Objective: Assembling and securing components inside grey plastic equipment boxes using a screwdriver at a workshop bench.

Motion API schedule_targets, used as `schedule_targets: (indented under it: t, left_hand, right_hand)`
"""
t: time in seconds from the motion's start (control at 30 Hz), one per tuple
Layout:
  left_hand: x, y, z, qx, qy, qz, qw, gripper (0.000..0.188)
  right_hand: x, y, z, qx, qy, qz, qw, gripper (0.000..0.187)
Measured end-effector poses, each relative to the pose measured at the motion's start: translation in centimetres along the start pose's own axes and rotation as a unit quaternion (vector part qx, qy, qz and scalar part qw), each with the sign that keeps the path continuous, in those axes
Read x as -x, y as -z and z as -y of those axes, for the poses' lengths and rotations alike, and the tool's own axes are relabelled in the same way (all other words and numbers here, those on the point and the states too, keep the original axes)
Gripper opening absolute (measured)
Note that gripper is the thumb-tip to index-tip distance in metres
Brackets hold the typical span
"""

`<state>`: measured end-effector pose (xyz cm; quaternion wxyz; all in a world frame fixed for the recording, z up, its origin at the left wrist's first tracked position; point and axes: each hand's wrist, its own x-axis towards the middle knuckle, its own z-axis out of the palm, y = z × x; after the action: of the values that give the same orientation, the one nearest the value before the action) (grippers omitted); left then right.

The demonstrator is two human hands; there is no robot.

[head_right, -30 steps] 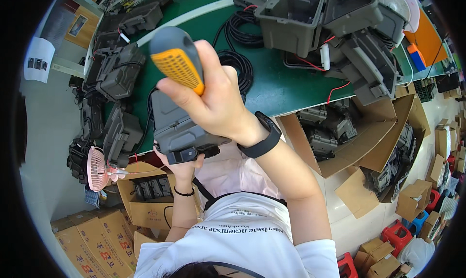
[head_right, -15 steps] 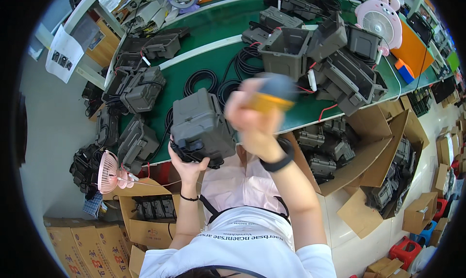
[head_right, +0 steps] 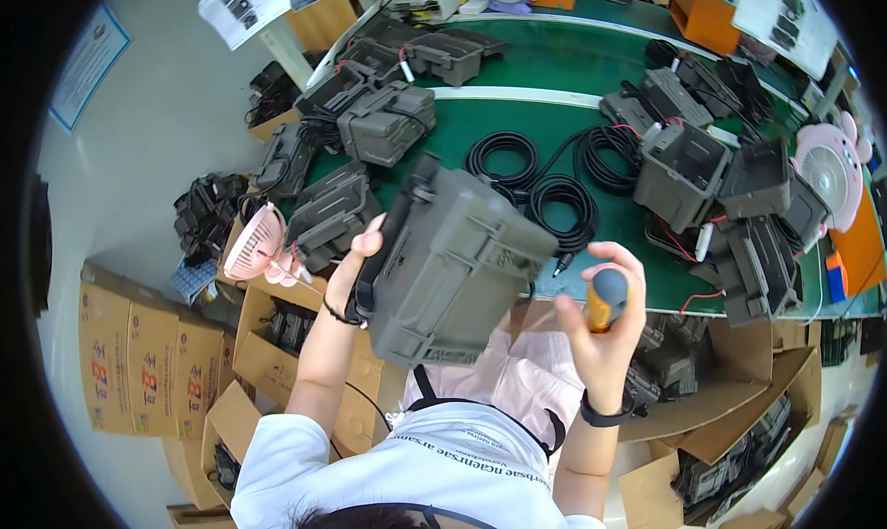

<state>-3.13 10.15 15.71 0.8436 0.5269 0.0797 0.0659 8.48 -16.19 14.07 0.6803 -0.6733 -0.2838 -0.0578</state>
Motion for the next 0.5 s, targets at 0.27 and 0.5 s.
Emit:
schedule_targets:
  t: [0.27, 0.5]
  left_hand:
    - [-2.1, 1.2, 2.0, 0.123, 0.124, 0.125, 0.977, 0.057]
    - [-2.6, -0.1, 3.5, 0.111, 0.209, 0.039, 0.971, 0.058]
  right_hand:
    - [1.6, -0.2, -0.7, -0.055, 0.009, 0.048, 0.997, 0.035]
    - [2.8, 1.0, -1.2, -0.044, -0.025, 0.032, 0.998, 0.030]
